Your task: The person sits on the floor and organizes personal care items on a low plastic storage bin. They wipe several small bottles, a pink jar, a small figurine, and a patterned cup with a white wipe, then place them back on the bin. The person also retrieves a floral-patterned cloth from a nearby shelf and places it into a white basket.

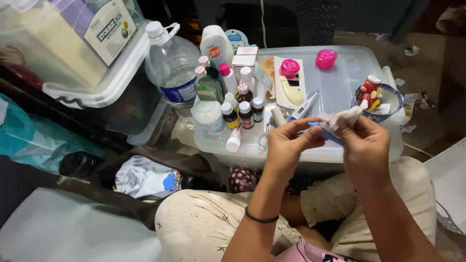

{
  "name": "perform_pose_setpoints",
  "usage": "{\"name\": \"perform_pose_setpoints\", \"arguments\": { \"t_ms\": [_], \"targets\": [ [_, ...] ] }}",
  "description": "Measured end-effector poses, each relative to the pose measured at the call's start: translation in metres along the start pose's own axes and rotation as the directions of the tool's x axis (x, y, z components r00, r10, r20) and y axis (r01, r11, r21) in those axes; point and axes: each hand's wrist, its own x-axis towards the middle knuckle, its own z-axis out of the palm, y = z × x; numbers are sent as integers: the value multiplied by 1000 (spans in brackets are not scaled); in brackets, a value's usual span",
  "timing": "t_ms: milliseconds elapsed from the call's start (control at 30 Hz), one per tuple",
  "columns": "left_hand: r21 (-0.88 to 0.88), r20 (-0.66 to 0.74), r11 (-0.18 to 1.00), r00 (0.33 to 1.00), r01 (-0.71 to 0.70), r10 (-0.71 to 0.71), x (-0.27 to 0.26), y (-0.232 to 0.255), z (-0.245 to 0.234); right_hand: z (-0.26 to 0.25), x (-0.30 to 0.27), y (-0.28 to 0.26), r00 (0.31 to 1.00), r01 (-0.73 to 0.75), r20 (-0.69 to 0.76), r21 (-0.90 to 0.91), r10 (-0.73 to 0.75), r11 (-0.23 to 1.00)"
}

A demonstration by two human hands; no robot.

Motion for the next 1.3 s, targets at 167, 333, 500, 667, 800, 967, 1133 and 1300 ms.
{"name": "perform_pose_setpoints", "arguments": {
  "t_ms": [167, 333, 500, 667, 800, 967, 1133, 1300],
  "targets": [
    [-13, -73, 999, 997, 31, -32, 3, 22, -11, -6, 6, -8, 990, -100, -85, 156, 114, 983],
    [112, 51, 992, 998, -53, 47, -4, 25, -1, 0, -7, -10, 979, 191, 165, -552, -119, 811],
    [152, 109, 986, 993, -64, 48, -11, 32, 8, -13, 4, -6, 994, 65, 101, -234, -42, 970],
    [-22, 69, 999, 997, 45, -43, -7, 35, 12, -30, 13, -16, 993, -103, -46, 86, 108, 991],
    [-97, 50, 993, 997, 64, -59, -5, 35, 10, -25, 6, -26, 987, -158, -12, 89, 160, 983],
    [131, 68, 991, 998, -22, 13, -4, 22, 5, -27, 5, -18, 994, -4, 108, -205, 27, 979],
    [113, 159, 993, 987, -38, 20, -2, 16, -2, -47, 17, -16, 993, -40, 104, -141, 55, 989],
    [-99, 59, 993, 997, 59, -53, -3, 4, 0, -32, 10, -14, 985, -142, -78, 115, 152, 983]
  ]
}}
